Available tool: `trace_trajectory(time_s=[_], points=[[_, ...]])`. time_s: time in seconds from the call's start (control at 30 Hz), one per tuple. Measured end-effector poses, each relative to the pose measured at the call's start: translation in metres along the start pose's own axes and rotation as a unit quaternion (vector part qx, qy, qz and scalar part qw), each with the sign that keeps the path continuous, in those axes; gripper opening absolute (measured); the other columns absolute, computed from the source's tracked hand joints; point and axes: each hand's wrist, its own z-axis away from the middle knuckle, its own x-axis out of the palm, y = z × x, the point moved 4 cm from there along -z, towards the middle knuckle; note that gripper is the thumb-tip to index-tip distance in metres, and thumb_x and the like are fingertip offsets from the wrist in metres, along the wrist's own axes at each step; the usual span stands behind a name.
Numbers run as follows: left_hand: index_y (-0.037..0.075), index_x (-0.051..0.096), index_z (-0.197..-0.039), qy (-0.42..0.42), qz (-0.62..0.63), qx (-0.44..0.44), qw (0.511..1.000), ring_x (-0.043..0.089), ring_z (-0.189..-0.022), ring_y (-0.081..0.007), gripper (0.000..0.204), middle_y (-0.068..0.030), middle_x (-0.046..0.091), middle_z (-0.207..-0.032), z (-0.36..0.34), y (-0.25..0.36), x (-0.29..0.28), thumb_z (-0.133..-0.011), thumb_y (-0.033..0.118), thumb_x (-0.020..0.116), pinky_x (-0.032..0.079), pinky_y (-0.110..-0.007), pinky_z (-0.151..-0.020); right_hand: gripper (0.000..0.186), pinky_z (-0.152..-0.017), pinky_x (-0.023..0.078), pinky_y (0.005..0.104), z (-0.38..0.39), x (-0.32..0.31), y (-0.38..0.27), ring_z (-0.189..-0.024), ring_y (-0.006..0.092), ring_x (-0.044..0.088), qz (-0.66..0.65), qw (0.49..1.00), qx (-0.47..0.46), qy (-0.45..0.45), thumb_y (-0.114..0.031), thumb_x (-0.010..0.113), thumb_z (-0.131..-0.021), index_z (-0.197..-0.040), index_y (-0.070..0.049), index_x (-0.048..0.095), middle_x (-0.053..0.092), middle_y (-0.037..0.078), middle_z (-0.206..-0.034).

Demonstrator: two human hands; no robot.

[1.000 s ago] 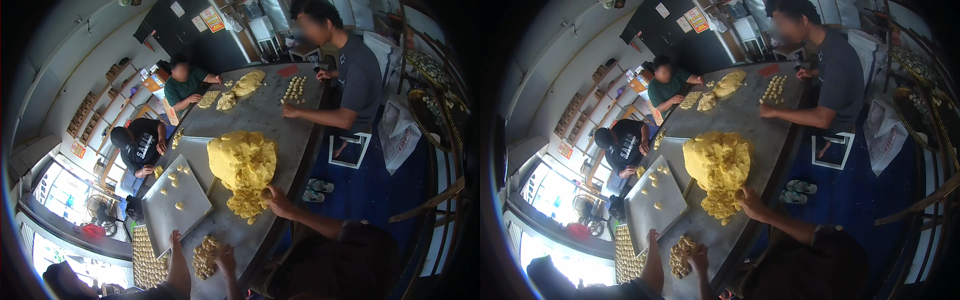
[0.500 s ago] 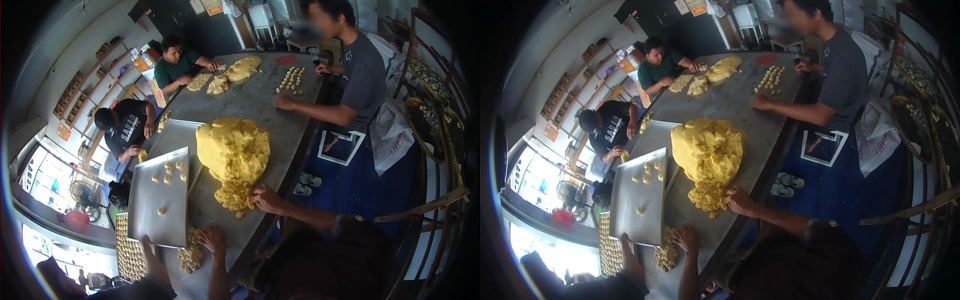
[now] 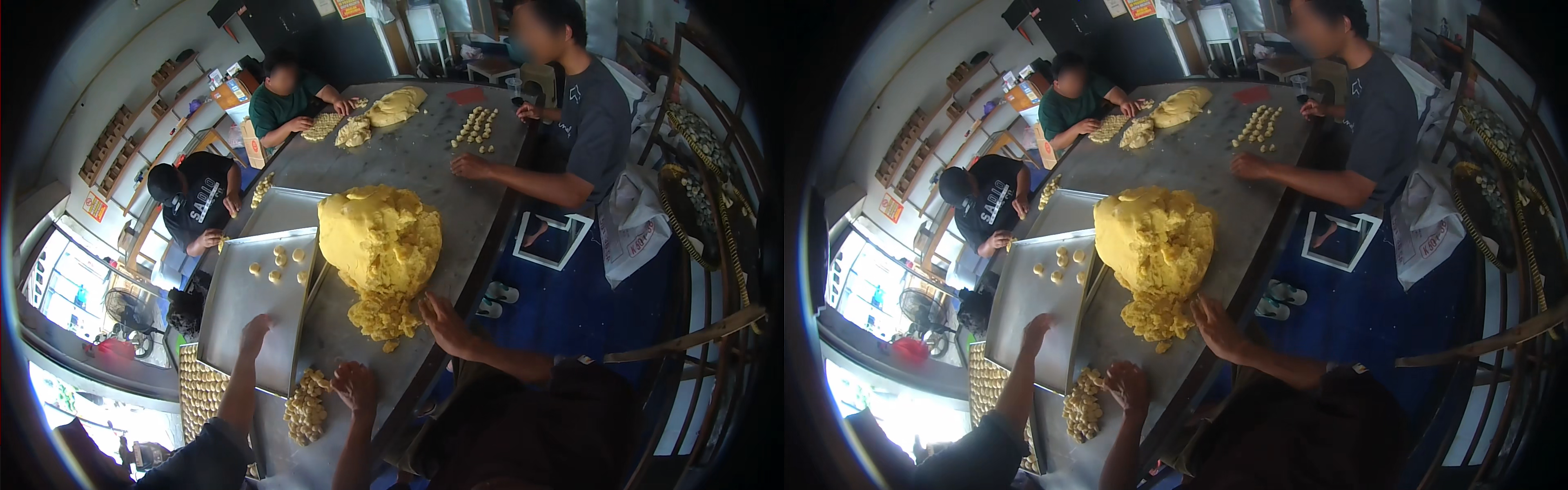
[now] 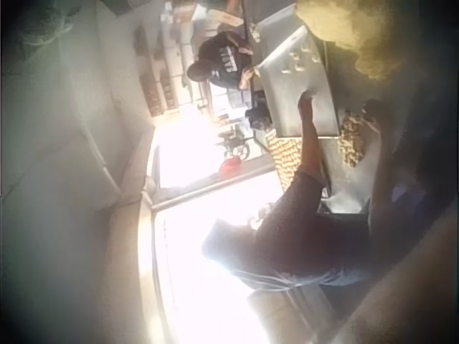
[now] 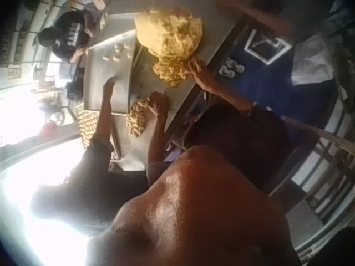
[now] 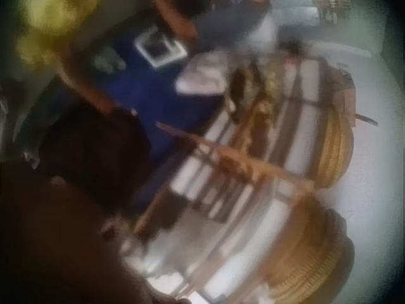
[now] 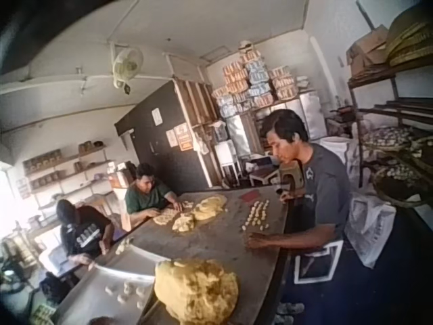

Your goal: The person shapes small pieces of yellow dough by hand at a large metal table and places them onto a baking tray.

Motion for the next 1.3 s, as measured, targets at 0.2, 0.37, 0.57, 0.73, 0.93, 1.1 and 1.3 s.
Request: trace_trajectory(time_s=[0.2, 0.37, 0.57, 0.73, 0.93, 1.1, 1.3], points=[[0.008, 0.057, -0.087, 0.036, -0.002, -0.05, 0.998, 0.048, -0.098, -0.0284, 0.015, -0.0095, 0.052, -0.094, 0.009, 0.0, 0.003, -0.081, 0.021, 0.057, 0.035, -0.045, -0.081, 0.037, -0.095, 0.044, 0.0428, -0.001, 0.02, 0.015, -0.109, 0.0315, 0.053, -0.153, 0.985, 0.054, -0.06, 0.0, 0.061, -0.081, -0.118, 0.0, 0.062, 0.055, 0.014, -0.116], [0.007, 0.056, -0.098, 0.051, 0.093, -0.123, 0.987, 0.049, -0.098, -0.027, 0.022, -0.0086, 0.053, -0.099, 0.012, 0.004, -0.008, -0.086, 0.025, 0.056, 0.032, -0.047, -0.086, 0.024, -0.086, 0.046, 0.0422, -0.012, 0.027, 0.011, -0.095, 0.0319, 0.055, -0.109, 0.99, -0.039, -0.078, -0.002, 0.057, -0.079, -0.101, 0.002, 0.065, 0.057, 0.014, -0.094], [0.004, 0.055, -0.108, 0.006, 0.0, -0.056, 0.998, 0.049, -0.109, -0.0281, 0.027, -0.0121, 0.054, -0.109, 0.058, 0.014, -0.024, -0.089, 0.023, 0.054, 0.032, -0.048, -0.091, 0.009, -0.083, 0.045, 0.0438, -0.03, 0.025, 0.022, -0.095, 0.0339, 0.053, -0.063, 0.983, -0.064, -0.157, -0.005, 0.056, -0.081, -0.085, 0.001, 0.062, 0.055, 0.018, -0.097], [0.006, 0.057, -0.108, -0.051, 0.201, -0.277, 0.938, 0.049, -0.108, -0.0331, 0.023, -0.0113, 0.056, -0.107, 0.069, 0.009, -0.038, -0.092, 0.022, 0.054, 0.033, -0.051, -0.091, 0.035, -0.094, 0.045, 0.0432, -0.016, 0.01, 0.031, -0.117, 0.0413, 0.047, -0.059, 0.991, 0.027, -0.12, 0.004, 0.052, -0.081, -0.115, 0.004, 0.057, 0.049, 0.027, -0.123], [0.001, 0.062, -0.107, 0.004, 0.493, -0.32, 0.809, 0.063, -0.095, -0.0308, 0.024, -0.0172, 0.067, -0.097, 0.056, 0.008, -0.05, -0.093, 0.021, 0.059, 0.047, -0.044, -0.085, 0.04, -0.093, 0.049, 0.0418, 0.004, -0.006, 0.027, -0.116, 0.0382, 0.057, -0.173, 0.974, -0.015, -0.143, 0.01, 0.054, -0.085, -0.123, 0.002, 0.06, 0.056, 0.024, -0.129], [-0.006, 0.065, -0.111, -0.035, 0.693, -0.345, 0.632, 0.069, -0.082, -0.0206, 0.032, -0.0161, 0.071, -0.092, 0.036, 0.025, -0.046, -0.096, 0.022, 0.06, 0.055, -0.032, -0.077, 0.037, -0.086, 0.053, 0.0377, -0.011, -0.033, -0.022, -0.104, 0.0333, 0.065, -0.25, 0.963, 0.021, -0.098, 0.006, 0.062, -0.082, -0.119, 0.001, 0.063, 0.065, 0.019, -0.117], [-0.007, 0.065, -0.11, -0.041, 0.743, -0.309, 0.592, 0.069, -0.084, -0.0191, 0.032, -0.0139, 0.071, -0.092, 0.025, 0.054, -0.061, -0.098, 0.022, 0.058, 0.056, -0.03, -0.075, 0.027, -0.083, 0.052, 0.0383, -0.003, -0.024, -0.093, -0.1, 0.0348, 0.064, -0.274, 0.958, -0.023, -0.085, 0.001, 0.064, -0.085, -0.112, 0.003, 0.064, 0.064, 0.02, -0.112]])
